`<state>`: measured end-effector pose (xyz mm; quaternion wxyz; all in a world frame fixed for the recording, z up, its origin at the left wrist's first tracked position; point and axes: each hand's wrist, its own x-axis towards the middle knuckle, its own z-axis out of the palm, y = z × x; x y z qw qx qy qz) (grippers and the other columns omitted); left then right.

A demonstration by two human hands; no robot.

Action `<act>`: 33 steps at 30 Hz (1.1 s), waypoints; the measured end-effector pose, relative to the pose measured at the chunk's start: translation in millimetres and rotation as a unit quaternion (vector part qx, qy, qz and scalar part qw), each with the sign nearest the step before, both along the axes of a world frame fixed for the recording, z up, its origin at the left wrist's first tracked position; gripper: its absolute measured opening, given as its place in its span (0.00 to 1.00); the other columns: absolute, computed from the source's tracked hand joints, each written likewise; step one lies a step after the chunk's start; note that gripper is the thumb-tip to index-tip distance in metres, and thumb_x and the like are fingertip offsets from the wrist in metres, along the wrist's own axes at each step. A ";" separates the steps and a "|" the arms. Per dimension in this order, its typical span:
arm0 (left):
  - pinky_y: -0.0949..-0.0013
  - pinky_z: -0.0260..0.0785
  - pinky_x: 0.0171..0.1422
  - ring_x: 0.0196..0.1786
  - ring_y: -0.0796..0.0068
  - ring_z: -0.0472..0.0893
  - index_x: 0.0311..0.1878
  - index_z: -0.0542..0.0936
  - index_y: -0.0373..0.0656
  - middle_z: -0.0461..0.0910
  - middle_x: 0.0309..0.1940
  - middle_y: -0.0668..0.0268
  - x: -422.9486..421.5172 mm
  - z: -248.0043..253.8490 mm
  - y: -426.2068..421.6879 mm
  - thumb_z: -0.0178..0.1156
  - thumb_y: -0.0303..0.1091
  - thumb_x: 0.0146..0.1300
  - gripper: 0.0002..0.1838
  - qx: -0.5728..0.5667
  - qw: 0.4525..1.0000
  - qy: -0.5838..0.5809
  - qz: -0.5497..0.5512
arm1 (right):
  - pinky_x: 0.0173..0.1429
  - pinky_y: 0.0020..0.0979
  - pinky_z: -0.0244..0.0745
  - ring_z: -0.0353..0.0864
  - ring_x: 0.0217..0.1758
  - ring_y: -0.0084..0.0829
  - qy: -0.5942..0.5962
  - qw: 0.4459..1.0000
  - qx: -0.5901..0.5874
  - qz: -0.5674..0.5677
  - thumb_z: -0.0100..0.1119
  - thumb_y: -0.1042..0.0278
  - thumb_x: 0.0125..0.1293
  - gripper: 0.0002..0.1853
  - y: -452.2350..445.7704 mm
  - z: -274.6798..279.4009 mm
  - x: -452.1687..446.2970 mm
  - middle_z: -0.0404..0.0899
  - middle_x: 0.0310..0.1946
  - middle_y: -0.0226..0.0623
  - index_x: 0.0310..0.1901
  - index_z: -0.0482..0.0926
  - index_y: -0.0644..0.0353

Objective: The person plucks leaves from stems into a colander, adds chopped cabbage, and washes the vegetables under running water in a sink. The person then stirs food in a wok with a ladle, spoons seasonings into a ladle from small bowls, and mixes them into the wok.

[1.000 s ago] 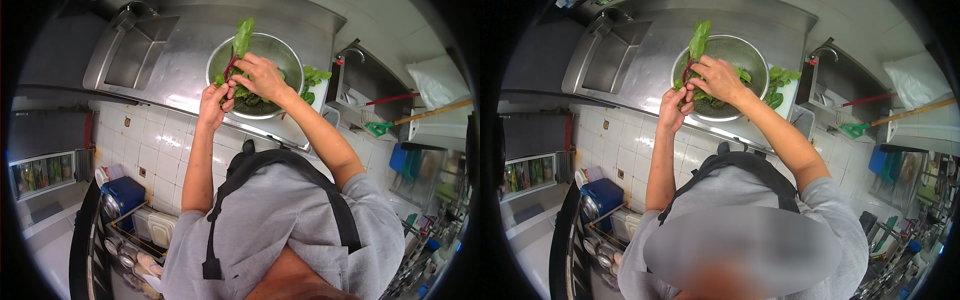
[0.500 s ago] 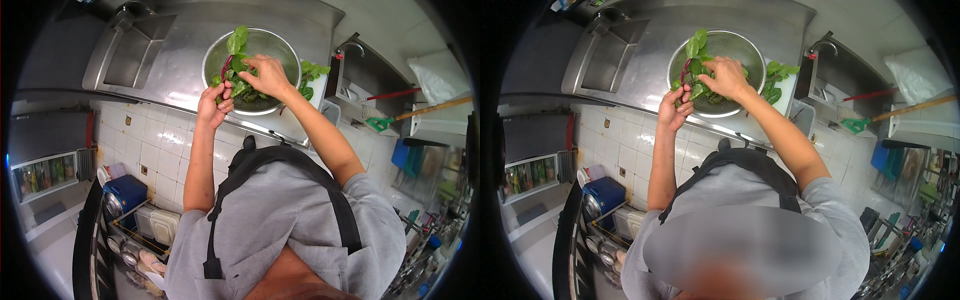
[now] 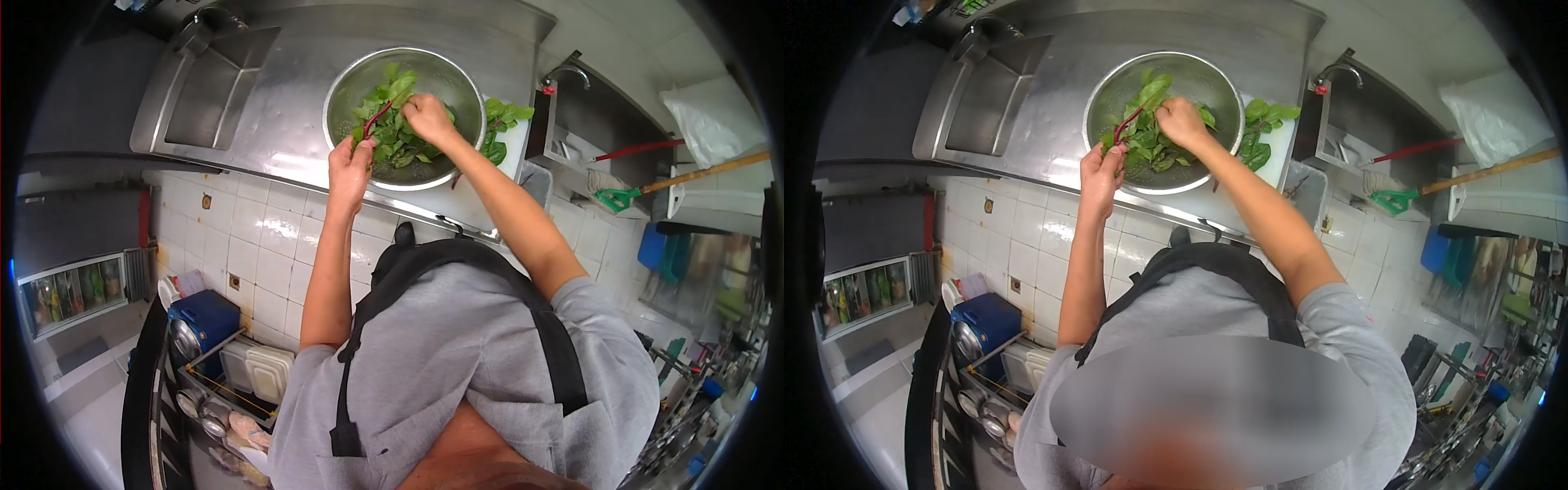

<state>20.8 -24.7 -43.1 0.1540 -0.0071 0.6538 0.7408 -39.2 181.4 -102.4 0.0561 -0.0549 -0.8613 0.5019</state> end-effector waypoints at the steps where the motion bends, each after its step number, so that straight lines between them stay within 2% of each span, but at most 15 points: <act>1: 0.78 0.49 0.21 0.20 0.85 0.62 0.45 0.80 0.38 0.72 0.26 0.70 -1.3 3.5 -4.9 0.55 0.31 0.77 0.08 0.019 0.999 -0.038 0.012 | 0.50 0.46 0.79 0.84 0.37 0.51 0.003 0.997 -0.021 0.068 0.61 0.62 0.64 0.14 4.9 11.5 8.6 0.83 0.28 0.49 0.42 0.89 0.61; 4: 0.78 0.50 0.22 0.20 0.85 0.62 0.45 0.80 0.37 0.72 0.27 0.70 -7.9 8.1 -23.1 0.54 0.31 0.77 0.08 0.108 0.987 -0.109 -0.046 | 0.53 0.44 0.78 0.85 0.43 0.48 0.145 0.980 0.105 0.082 0.64 0.61 0.63 0.16 -4.1 41.5 27.2 0.86 0.36 0.47 0.47 0.89 0.60; 5: 0.77 0.51 0.22 0.20 0.84 0.62 0.46 0.79 0.37 0.72 0.27 0.69 -9.2 7.8 -24.0 0.53 0.30 0.77 0.08 0.117 0.983 -0.132 -0.052 | 0.55 0.43 0.77 0.84 0.46 0.46 0.129 0.982 0.093 0.099 0.64 0.62 0.63 0.15 -7.7 50.8 28.3 0.86 0.41 0.45 0.48 0.89 0.60; 9: 0.76 0.53 0.23 0.20 0.82 0.63 0.47 0.78 0.37 0.72 0.27 0.68 -9.5 3.2 -23.6 0.53 0.31 0.78 0.08 0.185 0.966 -0.166 -0.068 | 0.54 0.44 0.76 0.82 0.43 0.47 0.165 0.960 -0.058 0.218 0.64 0.66 0.65 0.11 -27.8 42.9 21.4 0.84 0.36 0.45 0.45 0.88 0.62; 12: 0.76 0.54 0.23 0.19 0.81 0.63 0.48 0.78 0.37 0.72 0.27 0.68 -7.3 1.3 -19.0 0.53 0.32 0.78 0.08 0.168 0.972 -0.153 -0.062 | 0.51 0.45 0.77 0.83 0.42 0.49 0.221 0.946 0.145 0.187 0.64 0.67 0.66 0.11 -26.6 35.6 22.0 0.84 0.36 0.47 0.44 0.86 0.65; 16: 0.75 0.55 0.23 0.19 0.80 0.64 0.48 0.78 0.37 0.72 0.28 0.67 -12.6 -0.4 -29.4 0.52 0.31 0.78 0.08 0.191 0.964 -0.162 -0.087 | 0.44 0.37 0.76 0.80 0.35 0.36 0.094 0.977 -0.098 0.162 0.65 0.67 0.64 0.11 -29.8 50.0 33.4 0.82 0.33 0.44 0.41 0.84 0.68; 19: 0.75 0.54 0.23 0.19 0.81 0.63 0.47 0.78 0.38 0.72 0.27 0.68 -11.5 3.0 -29.8 0.54 0.31 0.77 0.07 0.194 0.961 -0.171 -0.095 | 0.41 0.33 0.75 0.78 0.31 0.29 0.080 0.936 -0.231 0.255 0.65 0.65 0.65 0.11 -37.3 36.3 25.4 0.82 0.29 0.41 0.39 0.83 0.67; 20: 0.75 0.53 0.23 0.19 0.81 0.62 0.47 0.78 0.39 0.71 0.26 0.69 -12.3 4.7 -28.8 0.54 0.31 0.77 0.07 0.191 0.962 -0.170 -0.097 | 0.41 0.34 0.76 0.80 0.31 0.32 0.064 0.955 -0.163 0.238 0.65 0.64 0.65 0.12 -34.5 33.0 23.9 0.83 0.29 0.42 0.40 0.84 0.67; 23: 0.74 0.59 0.27 0.22 0.81 0.66 0.47 0.80 0.36 0.75 0.27 0.68 -10.9 -9.2 -22.3 0.56 0.32 0.76 0.09 0.036 0.995 -0.072 -0.066 | 0.41 0.40 0.79 0.85 0.32 0.39 0.014 0.987 0.048 0.150 0.66 0.61 0.66 0.13 -29.1 43.1 24.8 0.85 0.28 0.46 0.41 0.86 0.65; 25: 0.71 0.64 0.32 0.25 0.78 0.70 0.47 0.81 0.34 0.78 0.30 0.67 -3.3 -10.4 -16.8 0.56 0.33 0.76 0.11 -0.144 0.984 0.100 -0.016 | 0.42 0.44 0.80 0.88 0.34 0.45 -0.020 0.979 0.196 0.049 0.67 0.59 0.66 0.14 -26.7 41.7 23.3 0.86 0.28 0.48 0.42 0.87 0.63; 26: 0.70 0.67 0.34 0.27 0.77 0.71 0.47 0.82 0.33 0.80 0.31 0.67 -2.9 -9.2 -15.9 0.57 0.33 0.76 0.12 -0.231 0.955 0.187 0.008 | 0.43 0.45 0.80 0.87 0.36 0.48 -0.014 0.977 0.203 0.062 0.68 0.58 0.65 0.14 -21.3 42.1 25.0 0.86 0.29 0.48 0.42 0.87 0.62; 27: 0.56 0.68 0.37 0.28 0.59 0.76 0.39 0.76 0.33 0.75 0.23 0.52 -2.1 -8.9 -17.3 0.56 0.33 0.74 0.11 -0.271 0.937 0.217 0.032 | 0.44 0.47 0.80 0.87 0.38 0.50 -0.006 0.974 0.212 0.078 0.69 0.57 0.64 0.15 -14.2 51.4 30.2 0.86 0.31 0.49 0.42 0.88 0.61; 28: 0.56 0.68 0.37 0.27 0.58 0.76 0.39 0.76 0.33 0.75 0.24 0.51 0.2 -6.0 -19.9 0.56 0.33 0.74 0.11 -0.291 0.929 0.224 0.036 | 0.45 0.48 0.80 0.87 0.39 0.52 -0.004 0.971 0.219 0.094 0.69 0.57 0.63 0.15 -10.4 55.3 38.8 0.87 0.32 0.50 0.42 0.88 0.60; 29: 0.56 0.68 0.37 0.27 0.57 0.75 0.39 0.76 0.33 0.75 0.24 0.50 1.7 -1.0 -23.1 0.55 0.33 0.74 0.11 -0.311 0.921 0.230 0.041 | 0.43 0.47 0.79 0.86 0.37 0.49 0.062 0.976 0.196 0.069 0.70 0.58 0.63 0.13 -10.1 55.2 44.0 0.86 0.32 0.43 0.43 0.88 0.56; 33: 0.55 0.68 0.37 0.27 0.53 0.75 0.40 0.76 0.33 0.77 0.25 0.48 3.7 17.8 -19.0 0.55 0.31 0.74 0.10 -0.311 0.919 0.241 0.037 | 0.41 0.45 0.76 0.84 0.34 0.45 0.299 0.932 0.188 0.081 0.69 0.63 0.63 0.08 -18.0 71.3 36.9 0.82 0.33 0.36 0.41 0.87 0.54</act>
